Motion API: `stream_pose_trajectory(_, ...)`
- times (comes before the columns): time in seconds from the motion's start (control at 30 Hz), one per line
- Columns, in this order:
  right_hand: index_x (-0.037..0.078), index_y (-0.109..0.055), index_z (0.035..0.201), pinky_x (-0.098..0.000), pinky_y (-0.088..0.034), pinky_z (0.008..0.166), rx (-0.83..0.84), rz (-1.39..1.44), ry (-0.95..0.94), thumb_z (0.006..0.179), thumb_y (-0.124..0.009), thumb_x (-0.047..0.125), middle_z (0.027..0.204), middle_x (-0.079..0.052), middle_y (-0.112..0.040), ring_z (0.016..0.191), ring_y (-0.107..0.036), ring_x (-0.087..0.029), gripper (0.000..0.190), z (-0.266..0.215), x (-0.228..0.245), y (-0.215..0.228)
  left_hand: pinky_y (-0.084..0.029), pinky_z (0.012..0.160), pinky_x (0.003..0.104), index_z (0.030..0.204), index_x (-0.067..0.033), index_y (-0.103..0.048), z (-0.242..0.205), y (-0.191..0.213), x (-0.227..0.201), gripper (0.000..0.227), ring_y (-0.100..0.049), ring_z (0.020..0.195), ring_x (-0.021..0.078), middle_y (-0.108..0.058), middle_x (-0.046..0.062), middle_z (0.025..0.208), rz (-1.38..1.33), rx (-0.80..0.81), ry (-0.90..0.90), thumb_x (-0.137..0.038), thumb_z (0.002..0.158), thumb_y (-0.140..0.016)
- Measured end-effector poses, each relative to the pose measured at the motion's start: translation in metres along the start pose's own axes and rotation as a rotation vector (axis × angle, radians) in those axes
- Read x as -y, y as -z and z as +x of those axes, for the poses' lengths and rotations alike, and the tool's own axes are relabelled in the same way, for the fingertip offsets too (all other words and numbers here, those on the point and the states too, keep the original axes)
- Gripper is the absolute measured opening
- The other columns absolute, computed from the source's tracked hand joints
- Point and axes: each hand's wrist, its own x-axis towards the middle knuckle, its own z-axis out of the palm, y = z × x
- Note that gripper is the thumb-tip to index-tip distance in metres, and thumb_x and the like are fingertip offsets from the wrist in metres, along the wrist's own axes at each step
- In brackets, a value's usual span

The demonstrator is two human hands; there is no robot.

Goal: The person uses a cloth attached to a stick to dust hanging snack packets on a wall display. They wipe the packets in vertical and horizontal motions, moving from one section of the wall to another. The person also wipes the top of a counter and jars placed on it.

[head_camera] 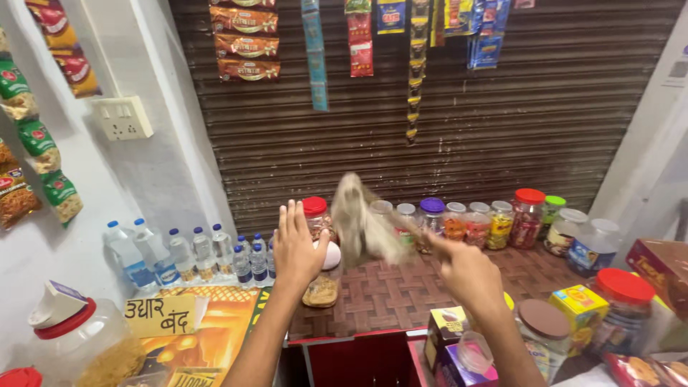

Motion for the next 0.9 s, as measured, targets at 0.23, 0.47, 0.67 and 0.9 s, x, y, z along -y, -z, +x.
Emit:
stream_pose_trajectory(0.23,0.025,-0.048,0.154,-0.0416,-0.043,0.054,-0.567,0.702,-0.002,0.107,-0.052,0.007,0.103,-0.017,-0.076,0.06,-0.058,-0.033,0.051,0.015,0.016,-0.027,-0.029,0.117,0.058,0.157,-0.0013,-0.026,0.014,0.003,-0.027,0.086,-0.024,0.153,0.0385,-0.029,0.021,0.164,-0.035,-0.16,-0.088,-0.043,0.091,-0.062)
stream_pose_trajectory(0.47,0.029,-0.072,0.132,-0.048,-0.056,0.091,0.058,0.061,-0.088,0.092,-0.058,0.014,0.114,-0.02,-0.074,0.107,-0.072,-0.036,0.045,0.046,-0.061,-0.122,-0.028,0.117,0.057,0.156,-0.0026,-0.026,0.016,-0.008,-0.034,0.086,-0.024,0.152,0.0365,-0.029,0.019,0.164,-0.044,-0.067,-0.098,-0.043,0.09,-0.063)
stream_pose_trajectory(0.67,0.034,-0.071,0.13,-0.0478,-0.058,0.087,-0.124,0.077,-0.073,0.087,-0.055,0.008,0.108,-0.016,-0.077,0.1,-0.074,-0.035,0.053,0.053,-0.043,-0.049,-0.031,0.119,0.054,0.155,0.001,-0.029,0.021,-0.018,-0.016,0.085,-0.026,0.153,0.0376,-0.031,0.021,0.163,-0.084,-0.059,-0.098,-0.042,0.09,-0.063)
stream_pose_trajectory(0.9,0.01,-0.044,0.157,-0.0362,-0.051,0.08,-0.861,0.486,0.254,0.11,-0.051,-0.003,0.113,-0.025,-0.07,0.091,-0.062,-0.032,0.05,0.029,-0.026,-0.006,-0.027,0.118,0.058,0.158,-0.0047,-0.028,0.003,-0.051,-0.001,0.087,-0.024,0.152,0.0397,-0.029,0.02,0.164,-0.019,0.077,-0.123,-0.046,0.09,-0.066)
